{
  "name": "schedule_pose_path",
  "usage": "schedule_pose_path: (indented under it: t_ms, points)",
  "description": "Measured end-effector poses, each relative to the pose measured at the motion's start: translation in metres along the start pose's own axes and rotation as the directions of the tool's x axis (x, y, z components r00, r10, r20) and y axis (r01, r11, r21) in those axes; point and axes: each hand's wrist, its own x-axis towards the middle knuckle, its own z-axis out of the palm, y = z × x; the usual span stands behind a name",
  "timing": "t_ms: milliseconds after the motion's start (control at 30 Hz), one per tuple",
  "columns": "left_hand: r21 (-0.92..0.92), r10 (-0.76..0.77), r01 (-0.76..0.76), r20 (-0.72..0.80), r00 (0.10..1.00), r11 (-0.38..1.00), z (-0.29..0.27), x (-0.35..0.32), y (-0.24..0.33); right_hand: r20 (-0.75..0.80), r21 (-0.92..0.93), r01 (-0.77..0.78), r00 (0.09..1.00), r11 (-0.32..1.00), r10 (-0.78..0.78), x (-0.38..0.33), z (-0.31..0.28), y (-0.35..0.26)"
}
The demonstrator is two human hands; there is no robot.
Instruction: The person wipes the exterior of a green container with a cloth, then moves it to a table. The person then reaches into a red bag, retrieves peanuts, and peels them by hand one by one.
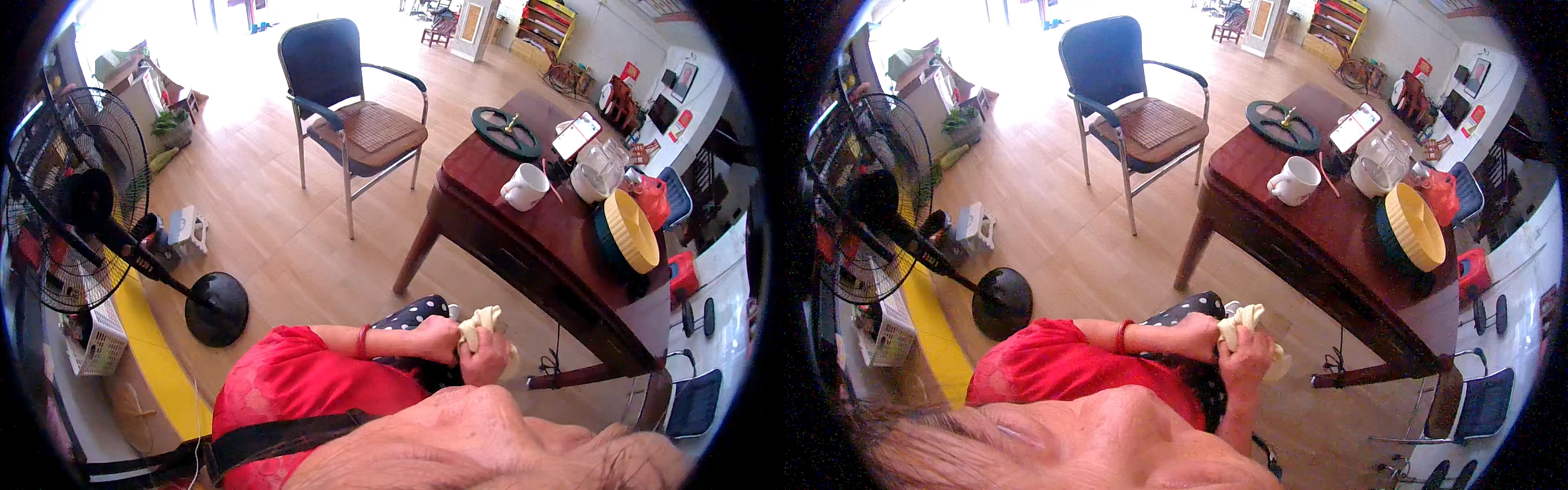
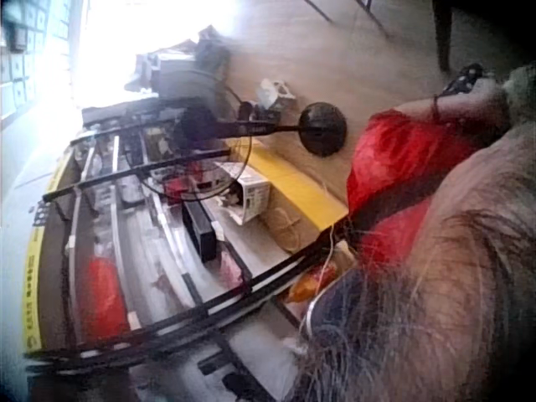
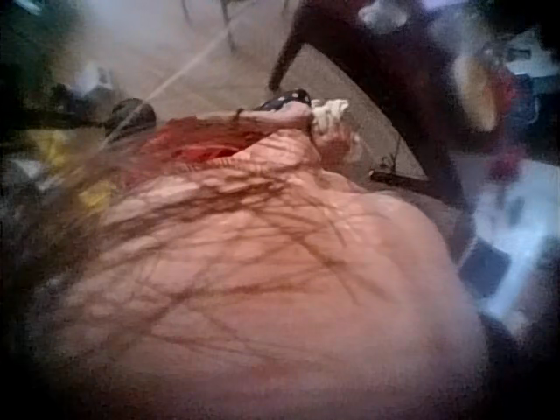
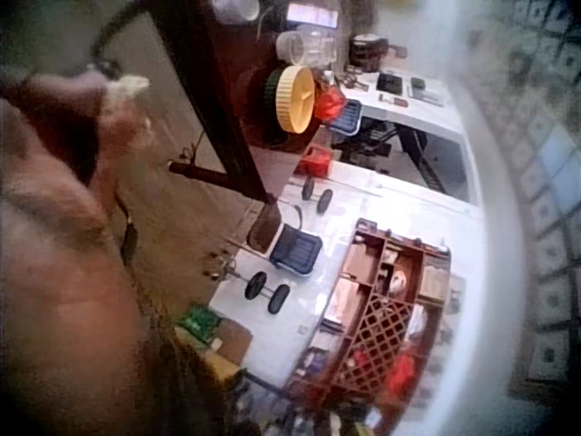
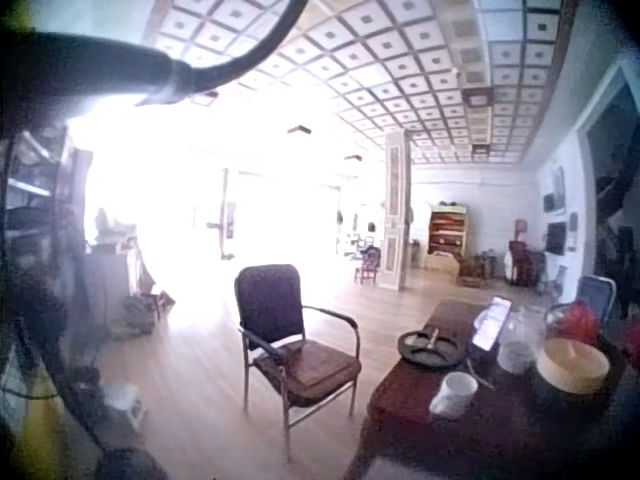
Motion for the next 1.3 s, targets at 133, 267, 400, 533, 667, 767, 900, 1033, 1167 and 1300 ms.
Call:
schedule_pose_path:
  t_ms: [133, 267, 400, 533, 667, 767, 900, 1033, 1167, 1300]
  points:
    - [-0.155, 0.05, -0.055, -0.039, 0.998, 0.986, -0.028, -0.008, 0.019, 0.058, 0.197, -0.207, 0.978, 0.958, 0.199, -0.014, 0.008, 0.029]
    - [-0.099, 0.041, -0.046, -0.045, 0.998, 0.994, -0.039, -0.022, 0.011, 0.168, 0.516, -0.568, 0.8, 0.64, 0.575, -0.024, 0.009, 0.075]
    - [-0.173, 0.054, -0.064, -0.061, 0.997, 0.983, -0.047, -0.024, -0.005, 0.407, 0.826, -0.563, 0.545, -0.039, 0.733, -0.07, 0.045, 0.127]
    - [-0.373, -0.031, -0.021, -0.132, 0.991, 0.928, -0.052, -0.032, -0.03, 0.676, 0.727, -0.334, 0.503, -0.6, 0.538, -0.096, 0.084, 0.125]
    - [-0.664, -0.186, -0.062, -0.297, 0.937, 0.745, -0.067, -0.046, -0.016, 0.593, 0.779, -0.222, 0.561, -0.586, 0.577, -0.095, 0.087, 0.064]
    - [-0.642, -0.205, -0.187, -0.485, 0.85, 0.744, -0.067, -0.045, 0.011, 0.57, 0.7, -0.112, 0.682, -0.706, 0.457, -0.113, 0.166, 0.074]
    - [-0.425, -0.018, -0.3, -0.6, 0.8, 0.854, -0.055, -0.048, 0.028, 0.331, 0.197, -0.157, 0.94, -0.968, -0.086, -0.093, 0.14, 0.06]
    - [-0.145, 0.32, -0.518, -0.639, 0.7, 0.843, -0.031, -0.041, 0.04, 0.435, 0.322, -0.062, 0.896, -0.945, 0.09, -0.115, 0.119, 0.049]
    - [-0.075, 0.727, -0.789, -0.342, 0.595, 0.61, -0.024, -0.025, 0.046, 0.495, 0.491, -0.065, 0.841, -0.869, 0.217, -0.134, 0.06, 0.025]
    - [-0.103, 0.916, -0.916, -0.072, 0.396, 0.388, -0.047, -0.022, 0.084, 0.506, 0.631, -0.101, 0.806, -0.769, 0.309, -0.131, 0.012, 0.012]
